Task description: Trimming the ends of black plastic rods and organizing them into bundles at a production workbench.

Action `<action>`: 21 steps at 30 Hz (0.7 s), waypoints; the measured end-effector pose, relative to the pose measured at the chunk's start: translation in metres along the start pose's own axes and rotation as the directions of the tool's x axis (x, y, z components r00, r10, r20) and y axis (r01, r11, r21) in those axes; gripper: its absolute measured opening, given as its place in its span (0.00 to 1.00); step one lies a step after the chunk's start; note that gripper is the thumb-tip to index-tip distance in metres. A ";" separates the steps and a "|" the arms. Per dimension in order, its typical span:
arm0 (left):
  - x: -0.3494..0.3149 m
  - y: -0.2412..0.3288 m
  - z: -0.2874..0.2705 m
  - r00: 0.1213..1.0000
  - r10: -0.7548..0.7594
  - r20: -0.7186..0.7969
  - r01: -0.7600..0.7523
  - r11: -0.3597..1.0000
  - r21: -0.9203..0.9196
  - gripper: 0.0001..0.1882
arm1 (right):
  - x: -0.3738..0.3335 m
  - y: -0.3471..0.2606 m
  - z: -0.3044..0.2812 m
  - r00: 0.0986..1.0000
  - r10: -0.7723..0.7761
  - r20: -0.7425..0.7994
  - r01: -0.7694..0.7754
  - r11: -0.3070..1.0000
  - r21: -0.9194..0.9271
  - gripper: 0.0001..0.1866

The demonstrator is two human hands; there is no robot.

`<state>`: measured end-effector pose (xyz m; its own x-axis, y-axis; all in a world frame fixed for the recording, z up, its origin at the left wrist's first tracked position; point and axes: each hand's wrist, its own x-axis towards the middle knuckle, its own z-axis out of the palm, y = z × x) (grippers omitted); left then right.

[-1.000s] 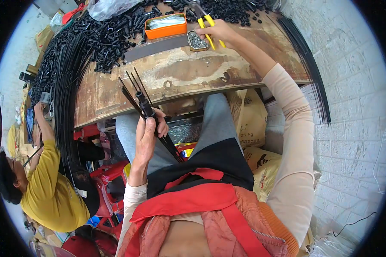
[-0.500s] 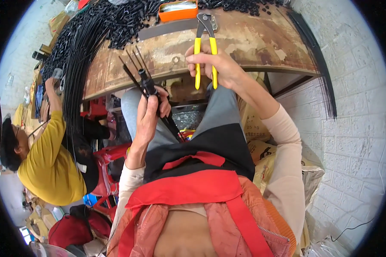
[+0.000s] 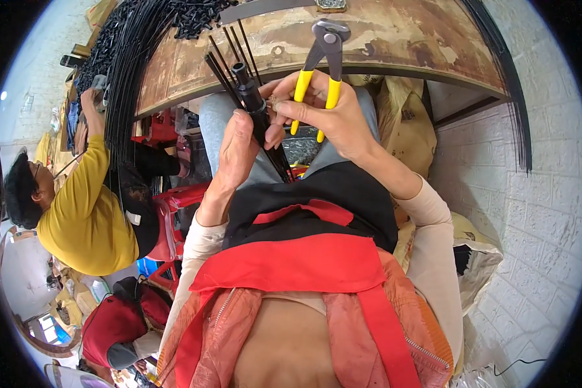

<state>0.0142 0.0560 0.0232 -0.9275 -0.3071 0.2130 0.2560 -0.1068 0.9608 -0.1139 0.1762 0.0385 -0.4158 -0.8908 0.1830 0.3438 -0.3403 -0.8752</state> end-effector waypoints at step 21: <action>0.007 -0.006 -0.020 0.996 0.007 -0.092 -0.009 1.000 -0.019 0.34 | 0.027 0.015 -0.029 0.981 0.115 -0.155 -0.080 0.973 0.215 0.09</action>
<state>0.0118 0.0360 0.0158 -0.8968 -0.3934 0.2025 0.2691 -0.1217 0.9554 -0.1443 0.1556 0.0174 -0.4988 -0.8667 0.0093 0.5491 -0.3243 -0.7703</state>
